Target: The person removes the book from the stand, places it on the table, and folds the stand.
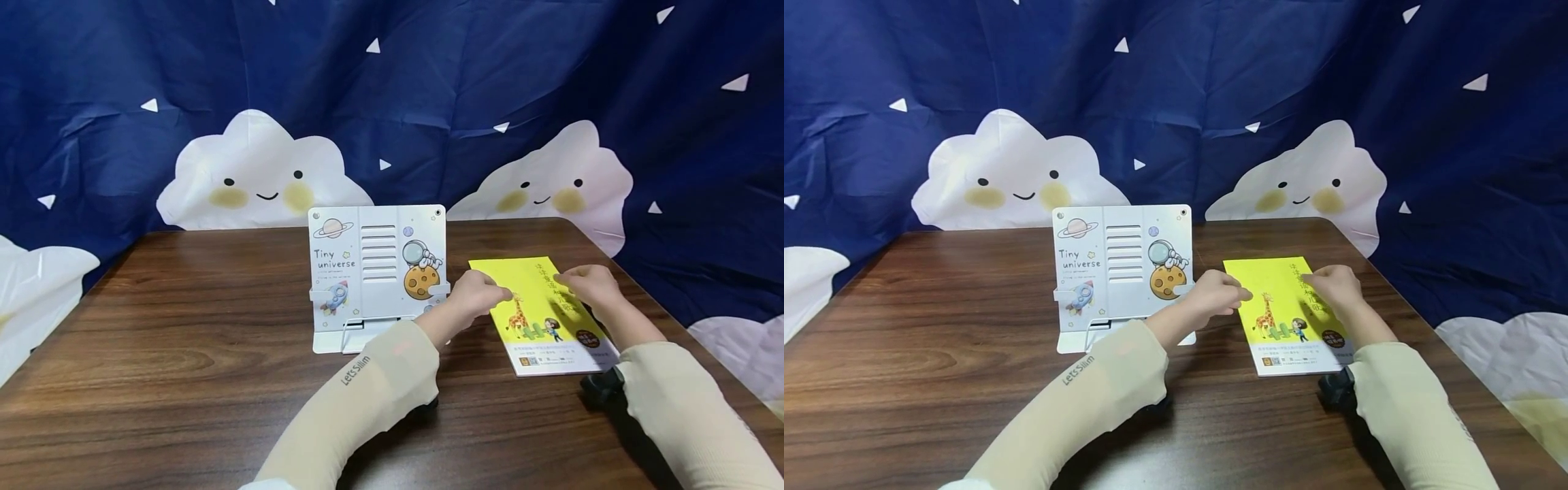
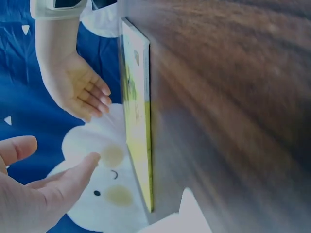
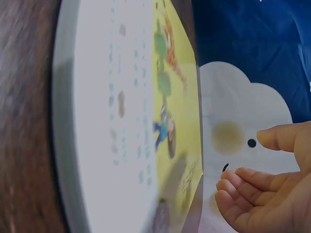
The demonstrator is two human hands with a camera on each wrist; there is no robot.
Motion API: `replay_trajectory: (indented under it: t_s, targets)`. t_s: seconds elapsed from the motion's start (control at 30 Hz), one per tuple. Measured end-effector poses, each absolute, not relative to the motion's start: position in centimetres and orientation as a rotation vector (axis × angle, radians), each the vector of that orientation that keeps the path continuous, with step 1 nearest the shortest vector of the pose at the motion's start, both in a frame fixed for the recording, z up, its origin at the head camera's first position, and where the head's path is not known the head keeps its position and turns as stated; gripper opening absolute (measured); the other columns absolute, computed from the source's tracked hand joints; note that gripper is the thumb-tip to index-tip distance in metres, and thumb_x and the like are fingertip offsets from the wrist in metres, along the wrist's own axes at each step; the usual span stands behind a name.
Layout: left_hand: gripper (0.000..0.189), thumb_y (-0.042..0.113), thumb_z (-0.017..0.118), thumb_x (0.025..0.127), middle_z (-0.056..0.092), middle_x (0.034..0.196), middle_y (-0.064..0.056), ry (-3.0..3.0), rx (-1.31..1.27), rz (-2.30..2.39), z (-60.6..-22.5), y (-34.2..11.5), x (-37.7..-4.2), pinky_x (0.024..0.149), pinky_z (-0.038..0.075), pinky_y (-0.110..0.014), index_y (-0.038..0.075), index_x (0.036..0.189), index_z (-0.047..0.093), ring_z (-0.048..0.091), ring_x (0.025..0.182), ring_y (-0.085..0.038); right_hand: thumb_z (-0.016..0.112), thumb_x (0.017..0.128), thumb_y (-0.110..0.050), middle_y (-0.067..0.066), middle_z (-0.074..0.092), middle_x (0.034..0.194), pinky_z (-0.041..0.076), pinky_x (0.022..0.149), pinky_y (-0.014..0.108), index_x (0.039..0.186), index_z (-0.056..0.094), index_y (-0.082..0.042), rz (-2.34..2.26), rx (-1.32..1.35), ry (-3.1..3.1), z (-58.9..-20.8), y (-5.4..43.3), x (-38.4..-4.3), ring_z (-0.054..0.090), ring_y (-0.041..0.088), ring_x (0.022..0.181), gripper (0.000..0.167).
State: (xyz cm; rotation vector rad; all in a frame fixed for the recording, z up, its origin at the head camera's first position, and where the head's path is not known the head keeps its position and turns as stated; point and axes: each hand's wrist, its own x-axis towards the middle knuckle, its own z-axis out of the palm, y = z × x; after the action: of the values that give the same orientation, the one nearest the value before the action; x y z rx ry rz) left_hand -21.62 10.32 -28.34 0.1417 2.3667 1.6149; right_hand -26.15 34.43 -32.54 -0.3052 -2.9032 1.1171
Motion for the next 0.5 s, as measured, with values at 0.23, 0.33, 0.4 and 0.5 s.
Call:
replay_trajectory:
  t_s: [0.23, 0.33, 0.4, 0.5]
  targets:
    - [0.026, 0.014, 0.064, 0.076, 0.044, 0.056, 0.001, 2.379, 0.247, 1.568, -27.5, 8.7, -21.7, 0.046, 0.038, -0.021, 0.003, 0.056, 0.050, 0.045, 0.053, -0.012, 0.045, 0.087, -0.033, 0.033, 0.036, 0.116, 0.037, 0.080, 0.049, 0.113, 0.040, 0.017, 1.103, -0.156, -2.965, -28.8, 30.2, -23.8, 0.039, 0.042, 0.100, 0.058]
    - [0.021, 0.014, 0.065, 0.075, 0.056, 0.083, -0.005, 2.336, 0.240, 1.599, -27.3, 8.1, -21.8, 0.063, 0.047, -0.025, -0.003, 0.086, 0.061, 0.054, 0.072, -0.014, 0.046, 0.087, -0.031, 0.034, 0.035, 0.117, 0.037, 0.081, 0.049, 0.114, 0.039, 0.019, 1.089, -0.092, -2.967, -28.3, 29.3, -23.8, 0.039, 0.042, 0.101, 0.057]
    - [0.031, 0.014, 0.065, 0.075, 0.057, 0.095, -0.008, 2.319, 0.259, 1.610, -27.1, 7.7, -21.8, 0.067, 0.048, -0.027, -0.004, 0.099, 0.060, 0.056, 0.078, -0.016, 0.046, 0.087, -0.030, 0.034, 0.036, 0.117, 0.037, 0.082, 0.049, 0.116, 0.037, 0.019, 1.112, -0.062, -2.963, -28.1, 28.7, -23.9, 0.039, 0.042, 0.101, 0.058]
    - [0.037, 0.015, 0.064, 0.076, 0.057, 0.094, -0.009, 2.321, 0.298, 1.604, -26.9, 7.0, -21.8, 0.068, 0.048, -0.027, -0.005, 0.107, 0.057, 0.056, 0.079, -0.017, 0.048, 0.087, -0.028, 0.033, 0.039, 0.113, 0.038, 0.081, 0.047, 0.117, 0.037, 0.019, 1.153, -0.020, -2.939, -27.6, 27.6, -24.1, 0.042, 0.040, 0.099, 0.057]
